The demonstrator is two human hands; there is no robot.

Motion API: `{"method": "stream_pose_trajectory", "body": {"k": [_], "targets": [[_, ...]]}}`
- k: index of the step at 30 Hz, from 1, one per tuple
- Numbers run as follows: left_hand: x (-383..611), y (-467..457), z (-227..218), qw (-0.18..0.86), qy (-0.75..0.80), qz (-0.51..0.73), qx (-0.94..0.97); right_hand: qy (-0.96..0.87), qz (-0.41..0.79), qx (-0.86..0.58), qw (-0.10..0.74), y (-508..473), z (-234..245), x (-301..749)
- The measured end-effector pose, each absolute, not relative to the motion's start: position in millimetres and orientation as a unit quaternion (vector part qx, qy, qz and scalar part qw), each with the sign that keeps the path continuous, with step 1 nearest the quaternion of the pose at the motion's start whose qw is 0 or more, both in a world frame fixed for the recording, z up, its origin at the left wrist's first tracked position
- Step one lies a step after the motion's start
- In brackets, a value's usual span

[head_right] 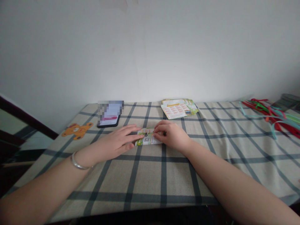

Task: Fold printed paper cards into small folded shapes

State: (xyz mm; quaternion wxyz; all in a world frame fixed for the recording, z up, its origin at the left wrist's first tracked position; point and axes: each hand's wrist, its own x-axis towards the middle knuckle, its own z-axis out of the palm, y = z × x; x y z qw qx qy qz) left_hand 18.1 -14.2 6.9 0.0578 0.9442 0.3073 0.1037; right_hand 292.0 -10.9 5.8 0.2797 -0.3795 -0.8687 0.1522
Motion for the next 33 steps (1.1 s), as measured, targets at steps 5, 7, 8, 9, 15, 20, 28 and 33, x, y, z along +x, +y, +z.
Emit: {"method": "stream_pose_trajectory", "body": {"k": [5, 7, 8, 9, 15, 20, 28, 33], "targets": [[17.3, -15.4, 5.1, 0.049, 0.324, 0.100, 0.940, -0.913, 0.114, -0.317, 0.233, -18.5, 13.6, 296.6], [17.1, -15.9, 4.2, 0.048, 0.336, 0.099, 0.935, -0.917, 0.096, -0.319, 0.220, -22.0, 15.1, 295.5], [17.1, -16.0, 3.7, 0.047, 0.339, 0.098, 0.935, -0.918, 0.086, -0.321, 0.215, -23.4, 15.4, 294.6], [17.2, -16.0, 3.4, 0.046, 0.339, 0.097, 0.935, -0.920, 0.077, -0.321, 0.211, -24.5, 15.6, 293.7], [18.5, -17.0, 7.7, 0.029, 0.341, 0.086, 0.935, -0.914, 0.029, -0.338, 0.221, -27.6, 16.8, 291.3], [18.8, -19.3, 10.7, 0.005, 0.331, 0.087, 0.940, -0.915, 0.014, -0.340, 0.214, -28.5, 17.7, 291.5], [18.3, -19.7, 8.6, -0.016, 0.329, 0.081, 0.941, -0.923, 0.028, -0.333, 0.192, -29.1, 14.9, 289.0], [19.5, -20.2, 7.2, -0.027, 0.334, 0.083, 0.938, -0.920, 0.024, -0.336, 0.198, -30.7, 14.0, 286.8]]}}
